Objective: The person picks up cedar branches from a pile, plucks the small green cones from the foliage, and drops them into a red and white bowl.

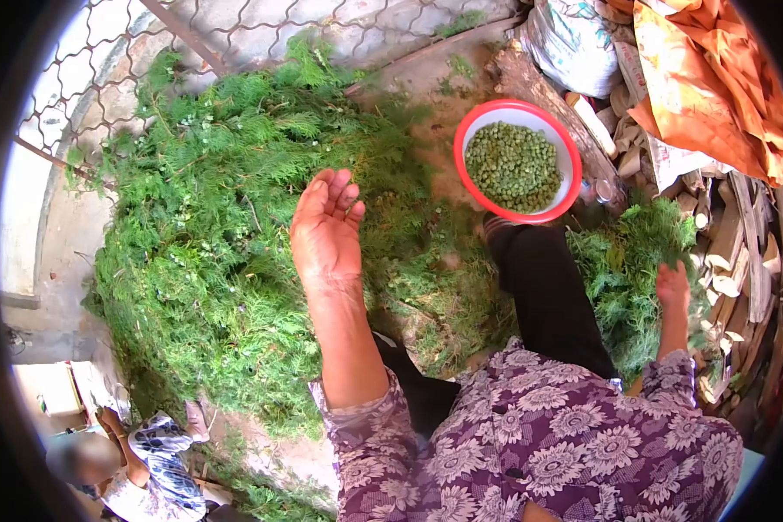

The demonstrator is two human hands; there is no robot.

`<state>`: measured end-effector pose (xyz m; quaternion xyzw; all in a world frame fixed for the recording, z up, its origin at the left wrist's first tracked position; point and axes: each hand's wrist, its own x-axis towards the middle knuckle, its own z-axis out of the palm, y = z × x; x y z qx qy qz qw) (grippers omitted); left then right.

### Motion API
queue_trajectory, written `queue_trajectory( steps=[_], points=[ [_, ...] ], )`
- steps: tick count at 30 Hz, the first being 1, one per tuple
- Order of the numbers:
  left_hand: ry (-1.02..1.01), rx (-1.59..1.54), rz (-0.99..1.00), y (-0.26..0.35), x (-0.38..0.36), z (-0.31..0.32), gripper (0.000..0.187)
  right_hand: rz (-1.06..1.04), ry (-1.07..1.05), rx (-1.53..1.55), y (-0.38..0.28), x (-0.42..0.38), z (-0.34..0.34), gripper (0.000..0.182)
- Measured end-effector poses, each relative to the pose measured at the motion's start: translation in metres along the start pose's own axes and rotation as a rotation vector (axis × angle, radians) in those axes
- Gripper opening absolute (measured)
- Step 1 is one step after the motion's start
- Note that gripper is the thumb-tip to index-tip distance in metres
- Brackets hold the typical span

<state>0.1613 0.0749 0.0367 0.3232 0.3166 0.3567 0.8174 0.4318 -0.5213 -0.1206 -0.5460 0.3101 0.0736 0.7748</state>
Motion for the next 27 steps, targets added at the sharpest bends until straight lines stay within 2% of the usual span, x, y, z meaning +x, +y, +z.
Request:
queue_trajectory(
  steps=[3,5,6,8,12,16,18,19,20,22,24,26,27],
  points=[
    [-0.006,0.012,-0.002,-0.003,0.001,0.002,0.029,0.084,0.064,0.031,0.022,-0.039,0.082,0.041],
    [0.0,0.009,-0.002,-0.002,0.002,0.003,0.029,0.076,-0.119,-0.095,0.027,-0.05,0.115,0.036],
    [-0.01,-0.003,0.002,-0.001,0.002,0.003,0.028,0.079,-0.119,-0.102,0.028,-0.058,0.129,0.036],
    [-0.008,-0.016,0.002,0.001,0.001,0.002,0.028,0.005,-0.317,-0.328,0.03,-0.075,0.152,0.026],
    [-0.025,-0.022,-0.005,0.003,-0.003,-0.001,0.026,0.076,-0.4,-0.377,0.037,-0.098,0.182,0.019],
    [-0.064,-0.008,0.023,0.003,-0.022,0.001,0.026,-0.032,-0.555,-0.608,0.039,-0.105,0.215,0.02],
    [-0.17,0.011,0.059,0.0,-0.043,0.003,0.026,-0.081,-0.664,-0.763,0.044,-0.112,0.244,0.022],
    [-0.203,0.076,0.101,-0.001,-0.056,0.008,0.026,-0.057,-0.73,-0.816,0.05,-0.108,0.257,0.03],
    [-0.235,0.142,0.139,-0.004,-0.071,0.01,0.027,-0.051,-0.724,-0.819,0.059,-0.106,0.271,0.03],
    [-0.259,0.518,0.193,-0.015,-0.105,-0.008,0.021,-0.016,-0.911,-0.912,0.085,-0.102,0.303,0.029],
    [-0.234,0.834,0.186,-0.035,-0.123,-0.023,0.02,-0.191,-1.02,-1.01,0.127,-0.101,0.335,0.02],
    [-0.297,1.343,0.268,-0.052,-0.123,-0.03,0.025,-0.078,-1.192,-1.102,0.175,-0.096,0.36,0.024],
    [-0.411,1.605,0.327,-0.055,-0.115,-0.03,0.029,-0.169,-1.279,-1.169,0.2,-0.1,0.37,0.025]
  ],
)
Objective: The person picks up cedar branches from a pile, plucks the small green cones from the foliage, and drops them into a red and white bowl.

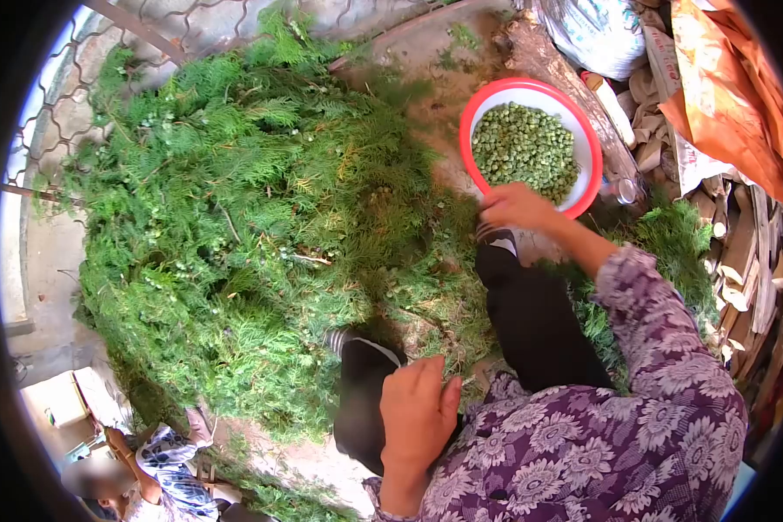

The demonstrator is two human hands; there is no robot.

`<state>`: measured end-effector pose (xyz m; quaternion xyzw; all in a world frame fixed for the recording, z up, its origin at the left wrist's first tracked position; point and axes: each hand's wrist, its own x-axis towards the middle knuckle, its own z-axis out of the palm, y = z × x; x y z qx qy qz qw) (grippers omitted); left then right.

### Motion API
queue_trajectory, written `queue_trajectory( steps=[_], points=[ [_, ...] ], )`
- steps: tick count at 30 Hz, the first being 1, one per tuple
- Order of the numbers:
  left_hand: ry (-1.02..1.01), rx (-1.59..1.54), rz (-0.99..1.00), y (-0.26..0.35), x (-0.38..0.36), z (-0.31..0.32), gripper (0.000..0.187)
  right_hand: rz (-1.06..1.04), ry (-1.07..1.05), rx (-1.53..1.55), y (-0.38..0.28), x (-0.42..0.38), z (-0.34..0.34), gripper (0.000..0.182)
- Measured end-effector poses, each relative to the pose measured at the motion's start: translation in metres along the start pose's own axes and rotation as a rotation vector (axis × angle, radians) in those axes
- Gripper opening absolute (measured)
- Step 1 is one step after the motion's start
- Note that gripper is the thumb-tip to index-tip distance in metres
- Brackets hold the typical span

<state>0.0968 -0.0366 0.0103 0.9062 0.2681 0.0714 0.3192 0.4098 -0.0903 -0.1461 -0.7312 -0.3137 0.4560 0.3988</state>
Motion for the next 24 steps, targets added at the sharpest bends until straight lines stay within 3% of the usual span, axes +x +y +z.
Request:
queue_trajectory(
  steps=[1,3,5,8,11,12,15,17,19,21,24],
  points=[
    [-0.006,-0.009,-0.008,0.0,0.005,0.001,0.029,-0.062,-0.051,-0.112,0.005,0.016,0.019,0.026],
    [-0.289,0.05,-0.006,0.003,0.009,-0.004,0.031,-0.201,-0.137,-0.359,0.03,0.051,0.055,0.025],
    [-0.252,-0.017,0.077,-0.001,0.013,-0.007,0.024,-0.189,-0.168,-0.499,0.055,0.076,0.078,0.025],
    [-0.241,0.057,0.068,0.002,0.014,-0.009,0.048,-0.137,-0.175,-0.695,0.09,0.103,0.094,0.026],
    [-0.31,0.005,0.029,-0.003,0.013,-0.016,0.048,-0.057,-0.187,-0.795,0.11,0.114,0.101,0.03],
    [-0.174,-0.062,0.07,-0.004,0.015,-0.022,0.046,-0.025,-0.205,-0.84,0.114,0.115,0.103,0.031],
    [-0.187,-0.237,0.066,-0.019,0.022,-0.056,0.041,-0.027,-0.247,-0.862,0.123,0.116,0.108,0.033],
    [-0.094,-0.515,-0.031,-0.048,0.021,-0.072,0.031,-0.008,-0.246,-0.861,0.122,0.117,0.11,0.033],
    [-0.085,-0.245,-0.278,-0.076,0.022,-0.073,0.017,0.019,-0.247,-0.865,0.121,0.116,0.107,0.032],
    [0.111,-0.281,-0.248,-0.115,0.045,-0.045,0.016,0.038,-0.245,-0.879,0.12,0.115,0.107,0.034],
    [-0.107,-0.698,-0.506,-0.179,0.085,0.017,0.023,0.056,-0.164,-0.815,0.131,0.114,0.108,0.031]
  ],
)
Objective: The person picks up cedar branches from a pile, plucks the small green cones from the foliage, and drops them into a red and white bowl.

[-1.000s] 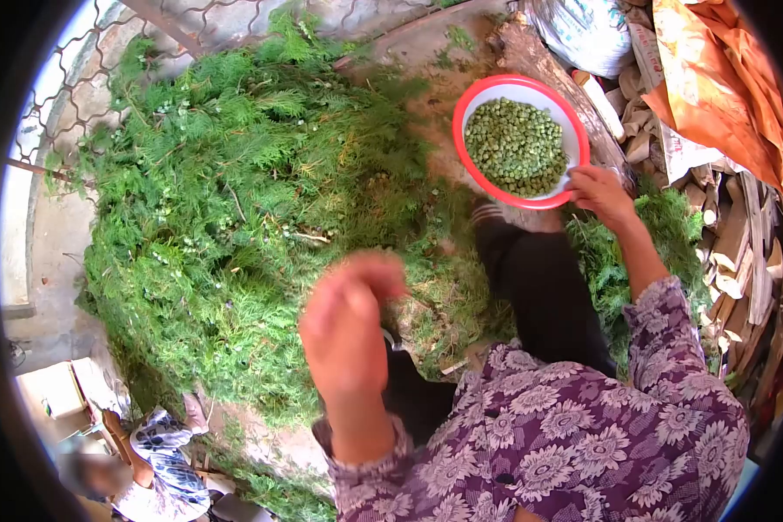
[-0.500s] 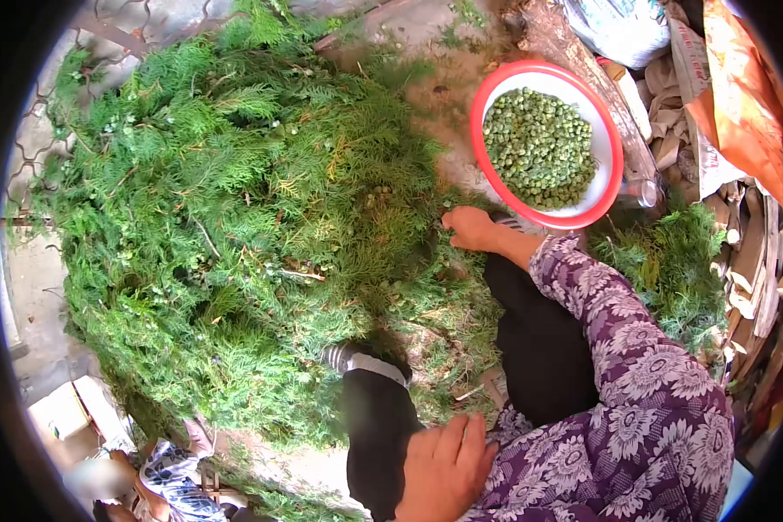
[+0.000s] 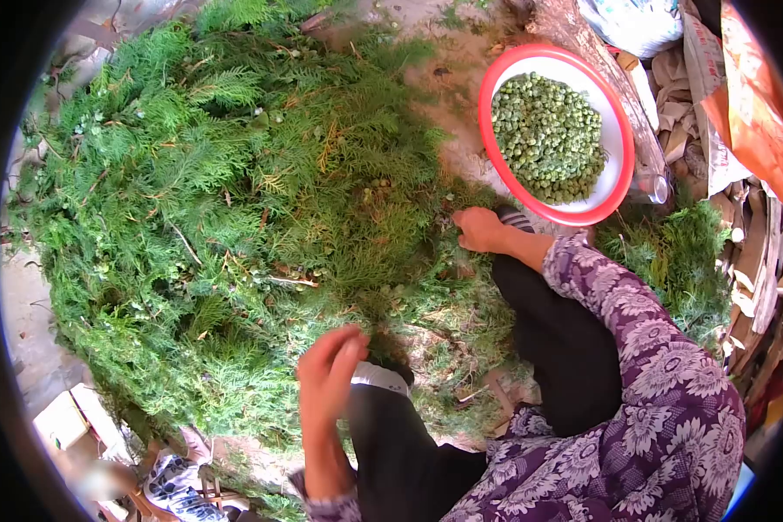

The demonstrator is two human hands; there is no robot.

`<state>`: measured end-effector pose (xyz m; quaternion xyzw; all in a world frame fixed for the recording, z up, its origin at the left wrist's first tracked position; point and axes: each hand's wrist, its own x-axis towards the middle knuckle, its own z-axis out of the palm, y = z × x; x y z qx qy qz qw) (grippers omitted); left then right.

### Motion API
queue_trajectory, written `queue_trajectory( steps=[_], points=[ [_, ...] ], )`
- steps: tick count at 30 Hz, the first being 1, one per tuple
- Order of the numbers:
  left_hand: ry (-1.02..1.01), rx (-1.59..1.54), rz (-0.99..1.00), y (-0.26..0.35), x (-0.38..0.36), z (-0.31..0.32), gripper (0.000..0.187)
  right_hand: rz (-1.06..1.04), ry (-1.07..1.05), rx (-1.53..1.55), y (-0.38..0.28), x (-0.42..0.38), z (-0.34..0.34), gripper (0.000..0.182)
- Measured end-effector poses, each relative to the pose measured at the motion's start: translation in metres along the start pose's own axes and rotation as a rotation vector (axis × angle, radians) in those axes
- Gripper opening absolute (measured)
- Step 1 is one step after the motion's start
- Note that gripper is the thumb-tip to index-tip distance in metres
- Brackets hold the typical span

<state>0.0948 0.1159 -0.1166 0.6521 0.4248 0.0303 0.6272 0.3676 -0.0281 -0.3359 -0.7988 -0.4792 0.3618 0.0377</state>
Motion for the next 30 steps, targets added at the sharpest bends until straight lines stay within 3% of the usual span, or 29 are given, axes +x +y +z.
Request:
queue_trajectory(
  steps=[1,3,4,6,8,13,21,26,28,29,30],
  points=[
    [-0.059,-0.077,-0.105,-0.014,0.025,0.013,0.026,0.004,-0.008,-0.007,0.003,-0.001,0.0,0.031],
    [-0.228,0.203,0.189,-0.064,0.065,0.039,0.03,0.017,-0.145,0.413,0.009,-0.004,-0.003,0.022],
    [-0.268,0.155,0.168,-0.071,0.077,0.055,0.035,0.024,-0.157,0.41,0.004,-0.01,-0.008,0.022],
    [-0.305,0.102,0.139,-0.075,0.086,0.079,0.04,0.183,-0.475,0.871,-0.007,-0.021,-0.021,0.017],
    [-0.342,0.026,0.119,-0.074,0.085,0.094,0.053,0.143,-0.583,0.928,-0.016,-0.027,-0.02,0.015],
    [-0.33,0.061,0.113,-0.088,0.075,0.106,0.06,0.055,-0.864,1.07,-0.047,-0.033,-0.025,0.019],
    [-0.364,0.189,-0.126,-0.084,0.076,0.115,0.024,0.049,-0.773,1.038,-0.041,-0.038,-0.034,0.022],
    [-0.379,0.184,-0.078,-0.093,0.079,0.115,0.014,0.07,-0.783,1.065,-0.043,-0.035,-0.029,0.021],
    [-0.388,0.213,-0.094,-0.095,0.078,0.114,0.012,-0.052,-0.77,0.916,-0.045,-0.035,-0.027,0.015],
    [-0.403,0.257,-0.003,-0.097,0.075,0.115,0.014,-0.051,-0.772,0.918,-0.042,-0.034,-0.02,0.015],
    [-0.418,0.3,0.092,-0.098,0.072,0.115,0.017,-0.317,-0.599,0.507,-0.036,-0.033,-0.008,0.012]
  ],
)
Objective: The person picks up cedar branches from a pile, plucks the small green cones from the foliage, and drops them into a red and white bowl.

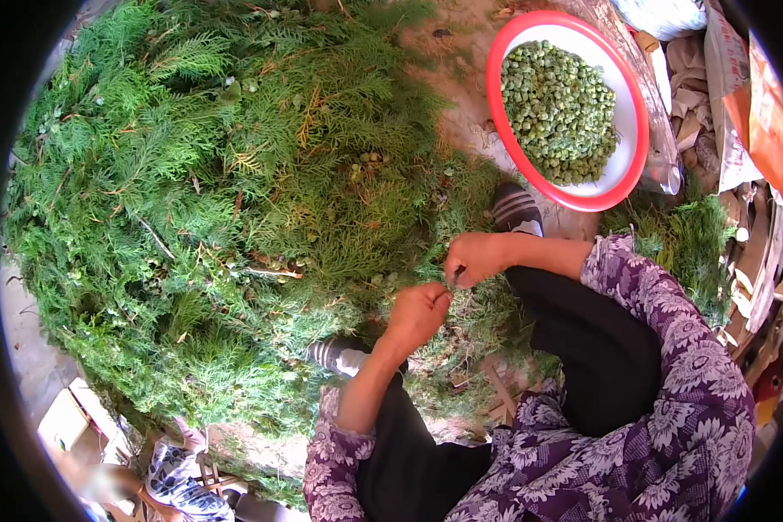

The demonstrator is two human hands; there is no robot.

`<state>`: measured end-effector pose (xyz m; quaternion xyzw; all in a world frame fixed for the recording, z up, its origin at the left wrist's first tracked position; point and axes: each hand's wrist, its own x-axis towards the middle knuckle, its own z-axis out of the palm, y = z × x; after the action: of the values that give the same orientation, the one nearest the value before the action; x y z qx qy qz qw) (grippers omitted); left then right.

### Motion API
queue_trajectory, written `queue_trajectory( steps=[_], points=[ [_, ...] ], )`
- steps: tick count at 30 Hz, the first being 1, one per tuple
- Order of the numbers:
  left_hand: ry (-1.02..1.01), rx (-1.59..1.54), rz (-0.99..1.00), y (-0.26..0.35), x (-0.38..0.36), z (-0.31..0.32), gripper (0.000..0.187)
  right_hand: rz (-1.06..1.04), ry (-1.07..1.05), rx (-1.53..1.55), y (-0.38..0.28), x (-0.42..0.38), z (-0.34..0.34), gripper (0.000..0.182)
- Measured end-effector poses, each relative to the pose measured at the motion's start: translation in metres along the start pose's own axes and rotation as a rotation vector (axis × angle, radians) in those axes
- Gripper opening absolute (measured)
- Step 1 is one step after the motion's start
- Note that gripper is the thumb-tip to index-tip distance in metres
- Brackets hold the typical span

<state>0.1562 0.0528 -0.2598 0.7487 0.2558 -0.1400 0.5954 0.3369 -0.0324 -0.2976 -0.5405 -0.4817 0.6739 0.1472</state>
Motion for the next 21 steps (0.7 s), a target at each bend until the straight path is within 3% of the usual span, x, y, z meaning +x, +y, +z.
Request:
queue_trajectory(
  steps=[1,2,3,5,7,11,13,14,16,21],
  points=[
    [-0.001,-0.001,0.001,0.002,-0.002,0.0,0.017,-0.139,0.062,-0.485,0.011,0.002,0.004,0.011],
    [-0.088,-0.036,-0.019,0.006,-0.004,-0.001,0.017,-0.138,0.062,-0.485,0.021,-0.001,0.006,0.011],
    [-0.171,-0.072,-0.037,0.009,-0.005,-0.003,0.018,-0.165,0.103,-0.385,0.032,-0.005,0.006,0.011],
    [-0.151,-0.104,-0.011,0.009,-0.01,0.0,0.017,-0.195,0.137,-0.287,0.028,-0.009,0.001,0.011],
    [-0.214,-0.061,-0.01,-0.002,-0.012,0.007,0.013,0.376,0.068,0.271,0.023,-0.015,-0.004,0.015],
    [-0.264,-0.028,-0.014,-0.012,-0.015,0.013,0.011,0.217,0.229,0.282,0.026,0.0,-0.008,0.022],
    [-0.212,-0.052,0.007,-0.011,-0.016,0.011,0.011,-0.056,0.308,-0.147,0.031,0.016,-0.003,0.024],
    [-0.211,-0.052,0.007,-0.009,-0.016,0.009,0.011,-0.057,0.308,-0.148,0.032,0.021,-0.001,0.024],
    [-0.199,-0.051,-0.049,-0.006,-0.015,0.003,0.015,0.073,0.368,-0.503,0.034,0.029,0.005,0.027],
    [-0.19,-0.038,-0.048,-0.007,-0.014,0.003,0.016,0.09,0.316,-0.589,0.041,0.035,0.009,0.027]
  ],
)
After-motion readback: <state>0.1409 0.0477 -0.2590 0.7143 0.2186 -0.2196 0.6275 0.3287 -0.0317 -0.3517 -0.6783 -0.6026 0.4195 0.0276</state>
